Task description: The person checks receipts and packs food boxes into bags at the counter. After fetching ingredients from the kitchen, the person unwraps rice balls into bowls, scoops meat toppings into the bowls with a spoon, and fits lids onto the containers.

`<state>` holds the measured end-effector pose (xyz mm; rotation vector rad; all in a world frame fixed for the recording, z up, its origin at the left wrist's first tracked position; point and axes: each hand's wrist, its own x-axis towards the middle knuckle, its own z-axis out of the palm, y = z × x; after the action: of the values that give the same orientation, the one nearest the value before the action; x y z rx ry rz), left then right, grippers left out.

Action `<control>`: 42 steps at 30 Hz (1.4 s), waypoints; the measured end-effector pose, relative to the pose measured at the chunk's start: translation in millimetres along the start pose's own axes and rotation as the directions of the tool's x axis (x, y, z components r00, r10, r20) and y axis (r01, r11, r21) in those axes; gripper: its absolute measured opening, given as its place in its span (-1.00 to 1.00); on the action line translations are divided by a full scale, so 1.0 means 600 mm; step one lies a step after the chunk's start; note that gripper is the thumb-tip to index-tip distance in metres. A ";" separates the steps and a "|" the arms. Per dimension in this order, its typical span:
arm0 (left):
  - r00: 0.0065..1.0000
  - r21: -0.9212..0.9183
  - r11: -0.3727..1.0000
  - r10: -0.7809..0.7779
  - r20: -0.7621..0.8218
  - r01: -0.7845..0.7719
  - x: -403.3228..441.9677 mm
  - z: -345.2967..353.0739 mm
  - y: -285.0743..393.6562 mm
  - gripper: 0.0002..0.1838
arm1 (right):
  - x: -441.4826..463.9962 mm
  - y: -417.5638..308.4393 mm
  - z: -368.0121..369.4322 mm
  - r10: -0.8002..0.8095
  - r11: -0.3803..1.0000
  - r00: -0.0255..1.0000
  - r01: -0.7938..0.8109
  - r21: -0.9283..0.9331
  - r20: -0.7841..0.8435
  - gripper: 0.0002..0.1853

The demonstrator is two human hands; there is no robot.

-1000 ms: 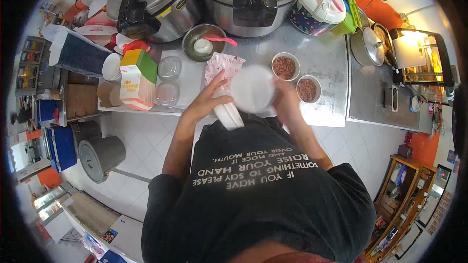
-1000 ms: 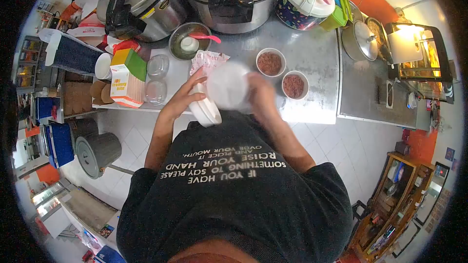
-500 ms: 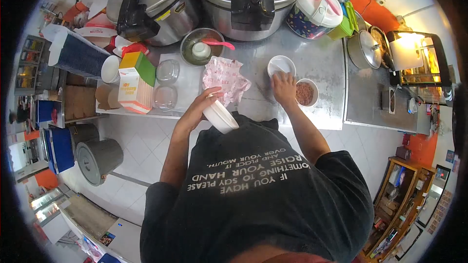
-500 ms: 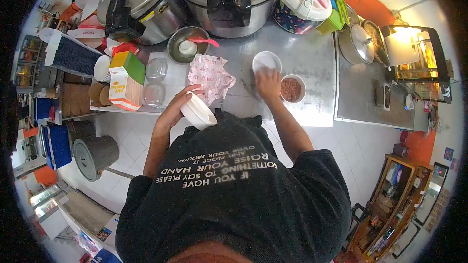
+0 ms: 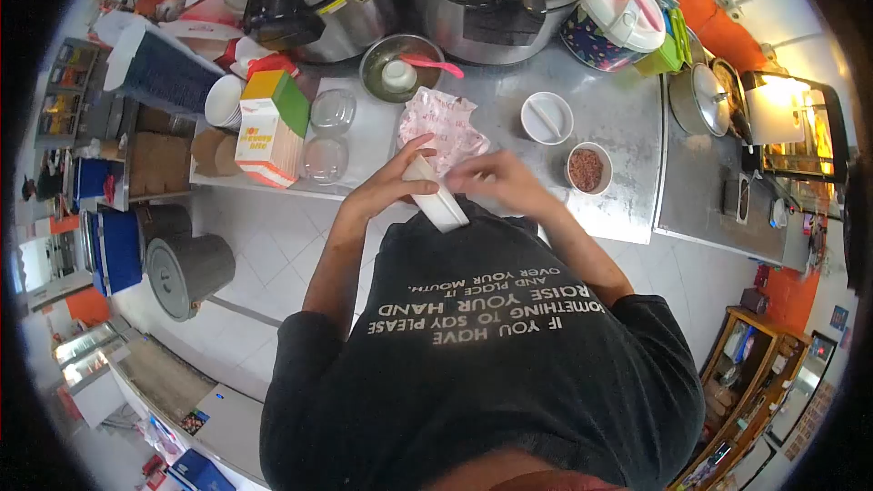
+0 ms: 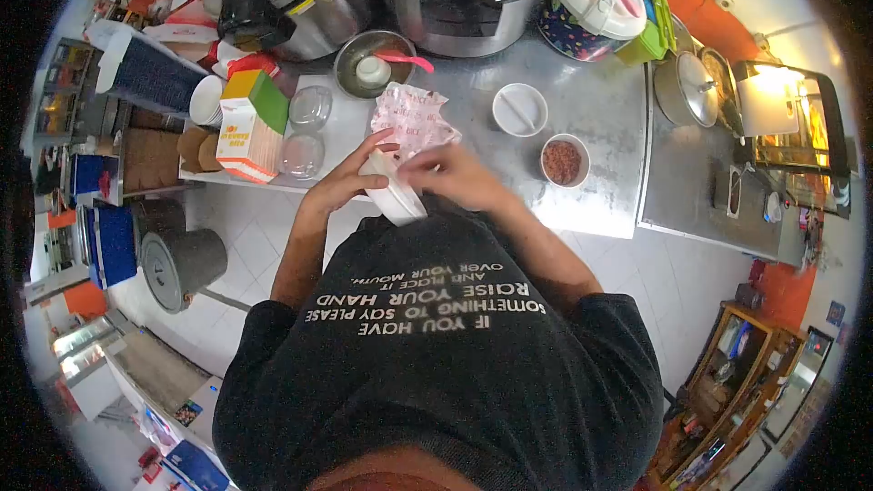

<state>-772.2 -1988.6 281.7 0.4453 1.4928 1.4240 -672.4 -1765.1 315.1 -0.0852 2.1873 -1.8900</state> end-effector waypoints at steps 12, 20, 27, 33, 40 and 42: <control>0.989 -0.209 0.978 0.055 0.140 -0.025 0.064 0.024 -0.005 0.19 | -0.050 0.044 0.051 0.131 0.835 0.989 -0.077 0.544 -0.062 -0.77; 0.983 -0.141 0.990 0.014 0.184 0.012 0.093 0.074 0.031 0.09 | -0.087 0.030 0.009 -0.004 0.986 0.966 0.046 0.157 -0.257 -0.81; 0.985 -0.126 0.991 0.060 0.160 -0.040 0.113 0.115 0.014 0.07 | -0.141 0.021 -0.050 0.160 0.829 0.788 0.219 0.514 -0.594 -0.85; 0.986 0.005 0.993 0.114 0.123 -0.116 0.119 0.131 0.016 0.11 | -0.143 0.023 -0.049 0.000 0.992 0.978 0.027 0.125 -0.208 -0.73; 0.982 -0.038 0.991 0.130 0.135 -0.126 0.130 0.152 0.032 0.13 | -0.157 0.022 -0.027 -0.091 0.995 0.835 0.099 -0.014 -0.542 -0.74; 0.993 -0.125 0.991 0.058 0.104 -0.044 0.125 0.163 0.041 0.14 | -0.171 0.005 -0.038 -0.056 0.998 0.840 0.061 -0.008 -0.540 -0.75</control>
<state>-733.9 -1869.5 292.0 0.4793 1.3078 1.4991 -578.2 -1721.4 330.4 0.4477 2.5417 -2.1591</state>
